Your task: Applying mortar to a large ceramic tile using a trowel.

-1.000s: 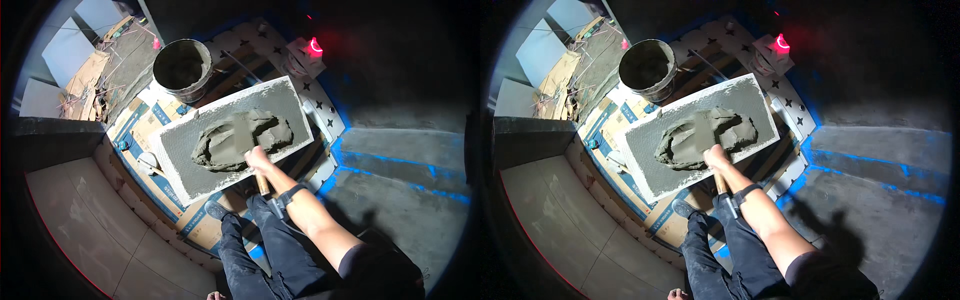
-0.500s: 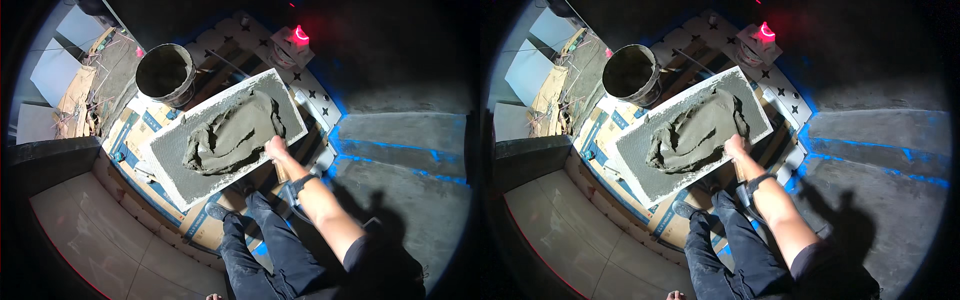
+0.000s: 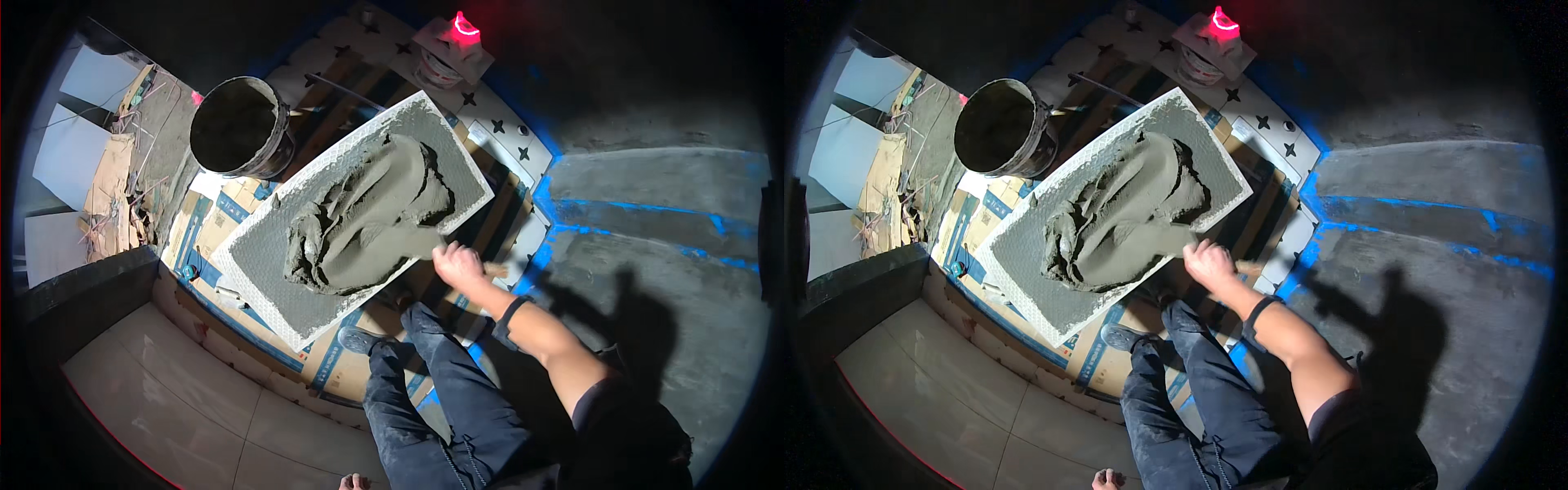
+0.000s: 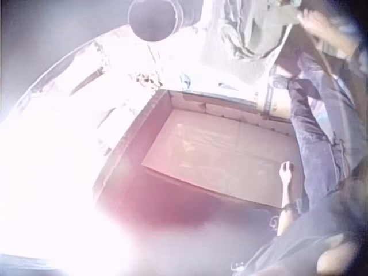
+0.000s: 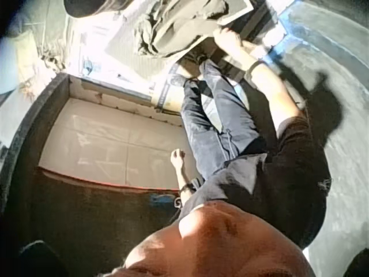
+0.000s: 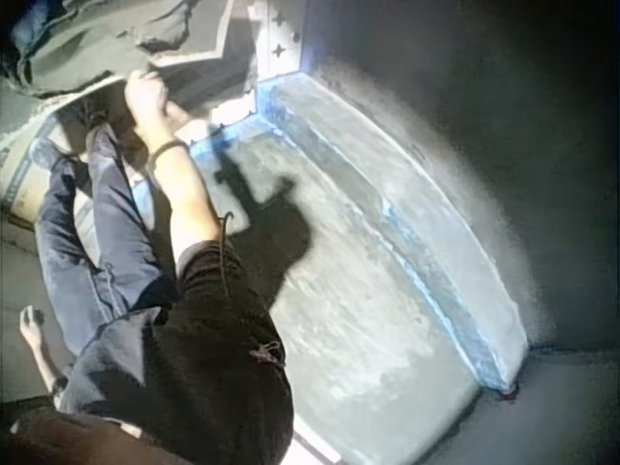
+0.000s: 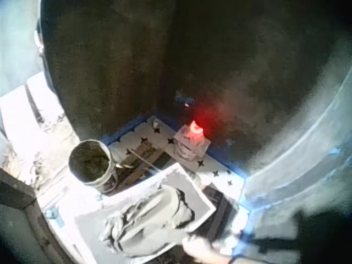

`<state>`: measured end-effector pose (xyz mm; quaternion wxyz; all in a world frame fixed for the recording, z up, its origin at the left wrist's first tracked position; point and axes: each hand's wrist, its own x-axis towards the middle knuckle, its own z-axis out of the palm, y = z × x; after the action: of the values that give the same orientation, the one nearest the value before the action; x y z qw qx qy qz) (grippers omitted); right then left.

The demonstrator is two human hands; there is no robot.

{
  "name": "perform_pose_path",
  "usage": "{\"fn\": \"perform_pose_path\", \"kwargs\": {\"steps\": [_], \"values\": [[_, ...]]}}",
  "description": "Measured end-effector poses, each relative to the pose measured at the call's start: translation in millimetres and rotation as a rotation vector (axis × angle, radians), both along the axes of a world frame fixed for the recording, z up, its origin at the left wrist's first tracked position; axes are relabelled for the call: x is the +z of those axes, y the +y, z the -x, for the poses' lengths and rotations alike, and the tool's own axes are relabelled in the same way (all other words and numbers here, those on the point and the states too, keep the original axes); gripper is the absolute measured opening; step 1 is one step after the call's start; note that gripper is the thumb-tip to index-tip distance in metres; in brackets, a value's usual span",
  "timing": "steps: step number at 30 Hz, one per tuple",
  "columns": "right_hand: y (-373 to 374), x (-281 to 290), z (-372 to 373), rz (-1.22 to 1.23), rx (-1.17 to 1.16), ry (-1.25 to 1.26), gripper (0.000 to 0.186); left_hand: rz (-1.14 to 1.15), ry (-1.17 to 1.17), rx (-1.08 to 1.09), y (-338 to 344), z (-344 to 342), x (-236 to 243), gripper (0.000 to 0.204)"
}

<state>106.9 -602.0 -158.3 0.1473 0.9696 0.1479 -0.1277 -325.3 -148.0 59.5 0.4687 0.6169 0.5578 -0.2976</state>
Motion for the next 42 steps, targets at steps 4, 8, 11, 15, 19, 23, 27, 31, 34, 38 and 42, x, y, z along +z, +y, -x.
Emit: {"fn": "perform_pose_path", "kwargs": {"steps": [4,8,11,15,19,23,27,31,34,38,42], "values": [[-49,-13,-34,-0.102,-0.529,0.081,0.018,-0.029,0.045,0.023,4,0,1,0.019],[34,-23,-39,-1.292,-1.655,0.284,0.022,-0.036,0.081,0.025,0,11,-7,0.019],[98,-37,-25,-1.49,-1.492,0.458,0.026,-0.003,0.052,-0.023,-14,10,-14,0.021],[162,-30,2,-0.711,-0.536,0.386,0.018,-0.014,0.006,-0.086,-20,-7,-4,0.019],[77,-33,-42,-0.316,0.061,0.159,0.022,-0.044,0.07,0.023,-16,-15,5,0.016],[-29,-54,-106,-0.109,0.03,-0.151,0.01,-0.052,0.108,0.072,-17,-24,5,0.014],[-81,-42,-160,-0.125,-0.25,0.056,0.015,-0.042,0.069,0.04,-21,-26,0,0.015],[-80,-22,-189,-0.267,-0.429,0.217,0.022,-0.041,0.072,-0.048,-38,-44,3,0.017],[-73,-7,-173,-0.311,-0.438,0.282,0.022,-0.042,0.075,-0.047,-43,-48,1,0.02],[-133,-18,-180,-0.124,-0.284,0.087,0.014,-0.022,0.103,0.005,-53,-52,-7,0.021],[-138,-14,-229,-0.21,-0.315,0.137,0.02,-0.043,0.107,-0.032,-50,-72,0,0.02]]}}
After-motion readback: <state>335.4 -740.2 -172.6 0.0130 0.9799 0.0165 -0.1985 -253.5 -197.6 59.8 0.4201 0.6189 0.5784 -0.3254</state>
